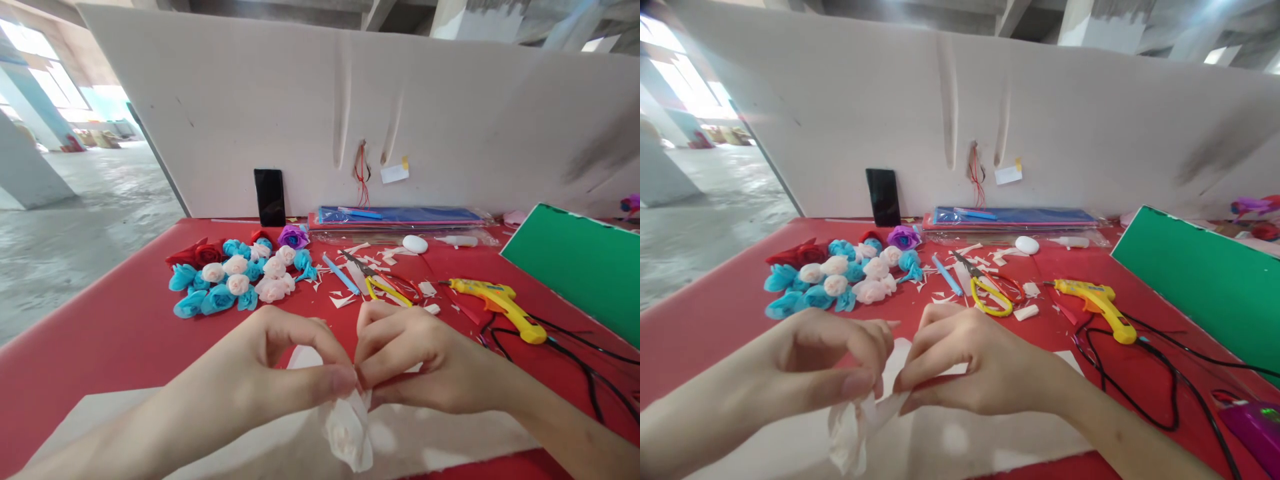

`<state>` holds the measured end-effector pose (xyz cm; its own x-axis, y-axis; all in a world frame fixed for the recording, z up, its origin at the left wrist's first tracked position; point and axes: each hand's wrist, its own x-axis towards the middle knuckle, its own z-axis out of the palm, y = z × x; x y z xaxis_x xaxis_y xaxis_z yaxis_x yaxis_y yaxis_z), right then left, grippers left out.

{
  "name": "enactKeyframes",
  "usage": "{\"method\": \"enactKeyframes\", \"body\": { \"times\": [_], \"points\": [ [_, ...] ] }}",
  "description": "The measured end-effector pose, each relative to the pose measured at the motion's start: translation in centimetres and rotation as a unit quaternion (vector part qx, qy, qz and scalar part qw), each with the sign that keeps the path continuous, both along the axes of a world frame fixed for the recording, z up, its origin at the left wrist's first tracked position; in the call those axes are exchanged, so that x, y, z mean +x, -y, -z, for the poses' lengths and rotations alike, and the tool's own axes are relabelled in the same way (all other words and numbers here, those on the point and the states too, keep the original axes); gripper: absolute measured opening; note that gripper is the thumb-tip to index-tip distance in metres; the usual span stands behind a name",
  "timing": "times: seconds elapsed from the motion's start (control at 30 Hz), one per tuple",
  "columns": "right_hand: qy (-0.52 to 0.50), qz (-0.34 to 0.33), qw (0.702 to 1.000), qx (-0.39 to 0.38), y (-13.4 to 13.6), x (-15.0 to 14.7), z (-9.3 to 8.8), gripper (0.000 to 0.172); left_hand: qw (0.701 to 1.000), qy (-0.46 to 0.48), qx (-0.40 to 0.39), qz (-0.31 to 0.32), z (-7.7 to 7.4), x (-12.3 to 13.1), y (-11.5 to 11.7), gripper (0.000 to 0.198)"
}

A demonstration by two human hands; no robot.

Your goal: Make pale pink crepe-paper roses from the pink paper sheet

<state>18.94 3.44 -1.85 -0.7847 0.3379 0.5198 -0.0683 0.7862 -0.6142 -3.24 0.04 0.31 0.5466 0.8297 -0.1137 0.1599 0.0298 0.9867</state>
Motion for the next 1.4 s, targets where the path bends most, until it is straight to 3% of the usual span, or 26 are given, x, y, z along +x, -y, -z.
{"method": "enactKeyframes", "body": {
  "times": [0.17, 0.3, 0.37, 0.43, 0.5, 0.57, 0.67, 0.73, 0.8, 0.9, 1.0, 1.2, 1.3, 1.4],
  "points": [
    [-0.027, 0.007, 1.0, -0.005, -0.2, 0.0, 0.4, 0.021, 0.999, 0.018, -0.039, -0.024, -0.1, 0.3, 0.4, 0.015],
    [-0.055, -0.008, 0.996, -0.067, -0.6, -0.1, 1.0, 0.013, 0.998, 0.036, -0.034, -0.044, 0.4, 0.3, 0.5, 0.01],
    [-0.082, -0.028, 0.984, -0.157, -0.8, -0.2, 1.4, 0.009, 0.997, 0.053, -0.01, -0.056, 0.5, 0.3, 0.5, 0.01],
    [-0.103, -0.04, 0.958, -0.265, -0.9, -0.3, 1.8, 0.018, 0.995, 0.066, 0.033, -0.062, 0.5, 0.4, 0.6, 0.012],
    [-0.112, -0.038, 0.929, -0.35, -0.7, -0.6, 2.2, 0.017, 0.988, 0.059, 0.117, -0.077, 0.4, 0.6, 0.7, 0.017],
    [-0.11, -0.039, 0.907, -0.406, -0.4, -1.0, 2.5, 0.005, 0.961, 0.027, 0.249, -0.116, 0.3, 0.7, 0.8, 0.023],
    [-0.112, -0.046, 0.859, -0.497, 0.5, -1.6, 3.0, 0.017, 0.876, -0.036, 0.445, -0.182, 0.1, 0.7, 1.1, 0.023],
    [-0.118, -0.046, 0.829, -0.544, 1.1, -2.0, 3.2, 0.022, 0.831, -0.067, 0.517, -0.193, 0.0, 0.6, 1.2, 0.017],
    [-0.123, -0.046, 0.805, -0.578, 1.5, -2.4, 3.5, 0.025, 0.817, -0.075, 0.539, -0.189, -0.1, 0.4, 1.3, 0.014],
    [-0.134, -0.053, 0.781, -0.607, 1.7, -2.8, 3.8, 0.031, 0.836, -0.067, 0.517, -0.172, -0.1, 0.0, 1.0, 0.012],
    [-0.149, -0.064, 0.768, -0.619, 1.7, -3.1, 4.0, 0.028, 0.848, -0.071, 0.499, -0.161, -0.1, -0.2, 0.5, 0.015],
    [-0.167, -0.076, 0.748, -0.637, 1.8, -3.2, 3.8, 0.021, 0.843, -0.079, 0.505, -0.169, 0.2, 0.0, 0.2, 0.019],
    [-0.177, -0.064, 0.741, -0.644, 2.4, -3.4, 3.7, 0.019, 0.799, -0.103, 0.561, -0.19, 0.5, -0.2, 0.4, 0.02],
    [-0.197, -0.046, 0.734, -0.648, 3.0, -3.9, 3.7, 0.024, 0.718, -0.167, 0.654, -0.171, 0.8, -0.9, 0.8, 0.025]
  ]
}}
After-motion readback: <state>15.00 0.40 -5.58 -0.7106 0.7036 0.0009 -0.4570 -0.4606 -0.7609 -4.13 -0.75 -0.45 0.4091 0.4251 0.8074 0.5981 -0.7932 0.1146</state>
